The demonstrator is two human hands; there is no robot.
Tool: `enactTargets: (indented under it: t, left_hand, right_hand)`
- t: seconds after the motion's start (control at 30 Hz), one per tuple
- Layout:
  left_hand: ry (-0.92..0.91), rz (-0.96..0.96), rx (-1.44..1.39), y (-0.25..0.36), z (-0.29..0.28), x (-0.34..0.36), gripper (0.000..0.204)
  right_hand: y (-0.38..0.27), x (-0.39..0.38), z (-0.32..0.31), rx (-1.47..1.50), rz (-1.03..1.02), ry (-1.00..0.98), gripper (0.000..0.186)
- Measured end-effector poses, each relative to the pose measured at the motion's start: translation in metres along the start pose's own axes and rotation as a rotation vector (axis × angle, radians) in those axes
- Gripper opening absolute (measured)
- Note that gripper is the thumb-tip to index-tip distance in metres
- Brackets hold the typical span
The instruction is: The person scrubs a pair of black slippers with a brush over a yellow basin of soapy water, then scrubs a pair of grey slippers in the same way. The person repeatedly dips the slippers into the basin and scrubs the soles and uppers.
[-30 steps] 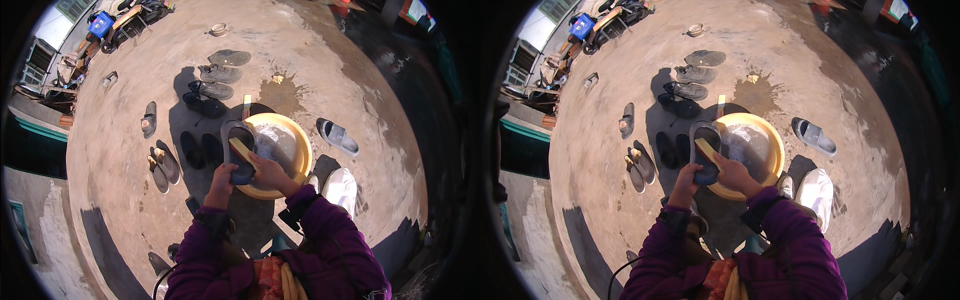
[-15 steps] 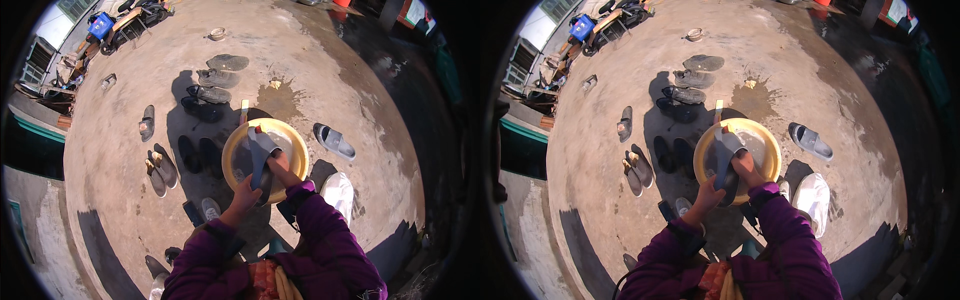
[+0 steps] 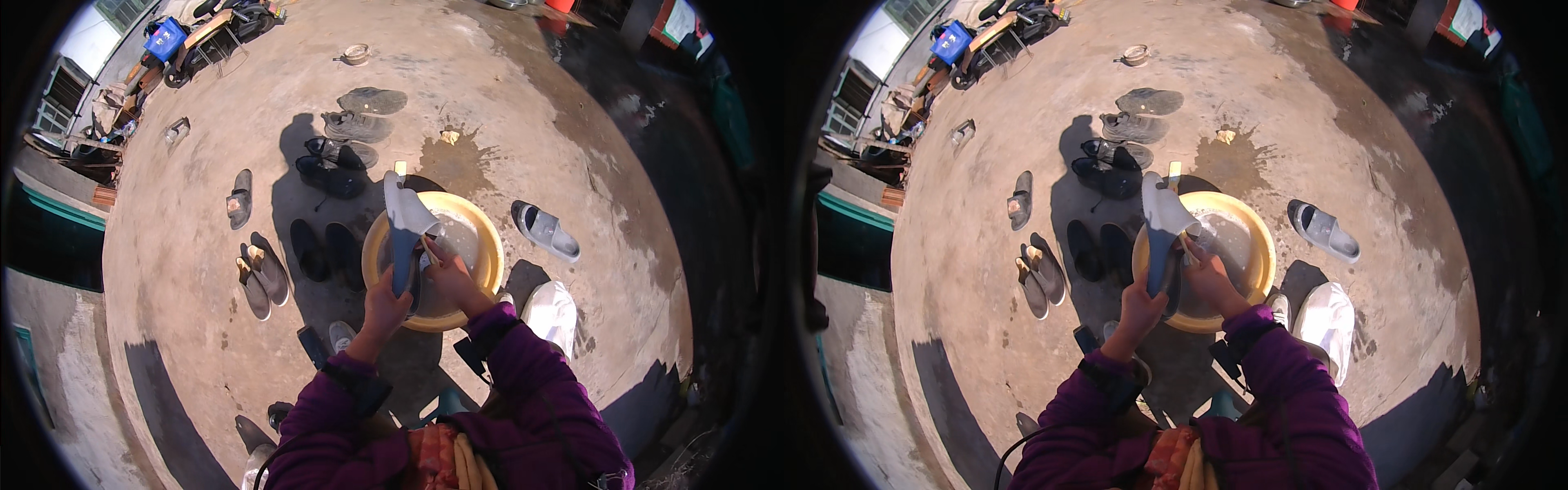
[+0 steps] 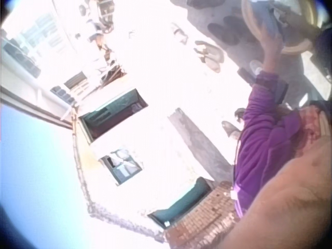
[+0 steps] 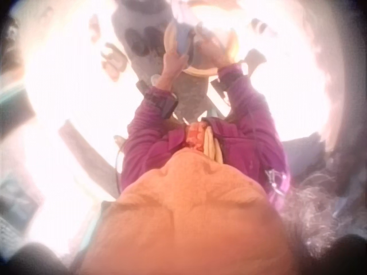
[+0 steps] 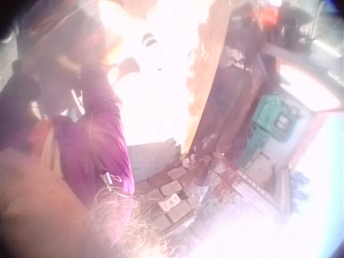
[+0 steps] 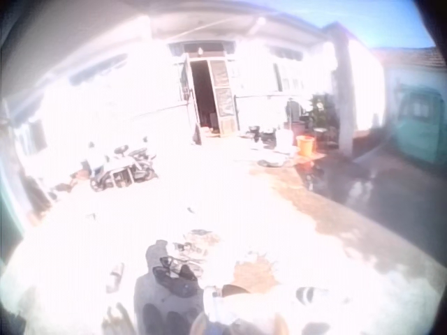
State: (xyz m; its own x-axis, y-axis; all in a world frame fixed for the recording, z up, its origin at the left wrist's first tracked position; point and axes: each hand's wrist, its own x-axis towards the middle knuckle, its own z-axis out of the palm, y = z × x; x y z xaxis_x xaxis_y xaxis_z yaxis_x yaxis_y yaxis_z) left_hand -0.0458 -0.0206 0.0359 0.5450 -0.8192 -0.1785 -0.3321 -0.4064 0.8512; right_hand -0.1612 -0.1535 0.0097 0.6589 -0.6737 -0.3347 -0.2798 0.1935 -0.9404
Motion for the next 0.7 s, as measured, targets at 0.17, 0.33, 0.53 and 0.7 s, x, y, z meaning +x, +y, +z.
enactTargets:
  t: [0.17, 0.33, 0.53, 0.7]
  left_hand:
    - [0.050, 0.153, -0.025, 0.008, 0.004, -0.006, 0.052]
    - [0.007, 0.035, -0.043, -0.006, -0.009, -0.007, 0.050]
    - [0.263, -0.039, -0.073, -0.030, -0.059, 0.019, 0.038]
    - [0.126, -0.025, -0.082, -0.022, -0.032, 0.014, 0.038]
  right_hand:
    - [0.002, 0.010, 0.002, 0.269, -0.156, 0.032, 0.059]
    - [0.001, 0.007, 0.007, 0.005, 0.076, -0.090, 0.067]
    - [0.014, -0.046, 0.059, -0.046, -0.060, -0.229, 0.070]
    - [0.007, -0.036, 0.048, -0.005, -0.041, -0.103, 0.059]
